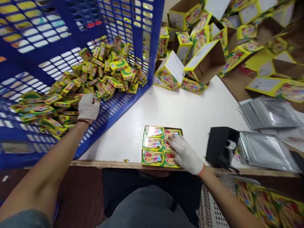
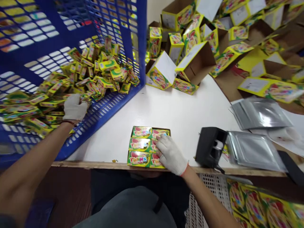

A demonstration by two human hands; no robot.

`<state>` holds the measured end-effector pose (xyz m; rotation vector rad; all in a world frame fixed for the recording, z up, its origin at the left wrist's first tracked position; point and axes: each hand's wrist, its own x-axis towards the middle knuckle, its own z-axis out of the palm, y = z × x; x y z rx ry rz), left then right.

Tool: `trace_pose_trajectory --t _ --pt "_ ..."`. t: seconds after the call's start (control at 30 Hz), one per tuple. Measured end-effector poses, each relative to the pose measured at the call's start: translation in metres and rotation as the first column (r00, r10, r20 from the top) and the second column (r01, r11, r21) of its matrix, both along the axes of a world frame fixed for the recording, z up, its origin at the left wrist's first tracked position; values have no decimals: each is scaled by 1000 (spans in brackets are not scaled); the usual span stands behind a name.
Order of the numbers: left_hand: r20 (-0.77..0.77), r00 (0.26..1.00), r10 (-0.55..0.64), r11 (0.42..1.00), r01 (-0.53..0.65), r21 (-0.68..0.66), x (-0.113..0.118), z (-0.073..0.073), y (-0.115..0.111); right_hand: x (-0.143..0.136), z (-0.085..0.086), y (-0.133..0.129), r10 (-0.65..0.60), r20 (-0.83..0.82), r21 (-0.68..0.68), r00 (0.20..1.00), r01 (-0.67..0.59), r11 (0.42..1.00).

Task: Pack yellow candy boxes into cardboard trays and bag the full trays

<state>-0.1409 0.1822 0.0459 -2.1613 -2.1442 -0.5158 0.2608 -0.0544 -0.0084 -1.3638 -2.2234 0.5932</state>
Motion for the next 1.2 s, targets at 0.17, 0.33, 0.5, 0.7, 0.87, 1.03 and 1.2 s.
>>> trace_pose_trajectory --t 0.17,0.33,0.5,0.7,0.87,1.03,1.2 --pt "93 795 -600 794 577 195 106 5 -63 -3 24 16 -398 -480 -323 782 265 909" --pt "138 536 -833 553 813 182 199 -13 -133 -14 44 56 -435 -642 -419 631 186 889" --pt "290 570 -769 634 739 228 198 -31 -140 40 38 81 -373 -441 -330 816 239 913" --pt "199 519 -832 537 842 51 198 -42 -128 45 8 89 -180 -204 -233 962 131 964" --pt "213 543 -812 553 833 -14 200 -47 -123 8 -12 83 -174 -90 -54 981 170 984" --pt "280 552 -785 571 820 -16 196 -50 -124 -3 -6 75 -166 201 28 965 164 986" --pt "-6 526 -850 521 841 -147 207 -48 -138 -7 -2 77 -173 360 15 917 179 984"
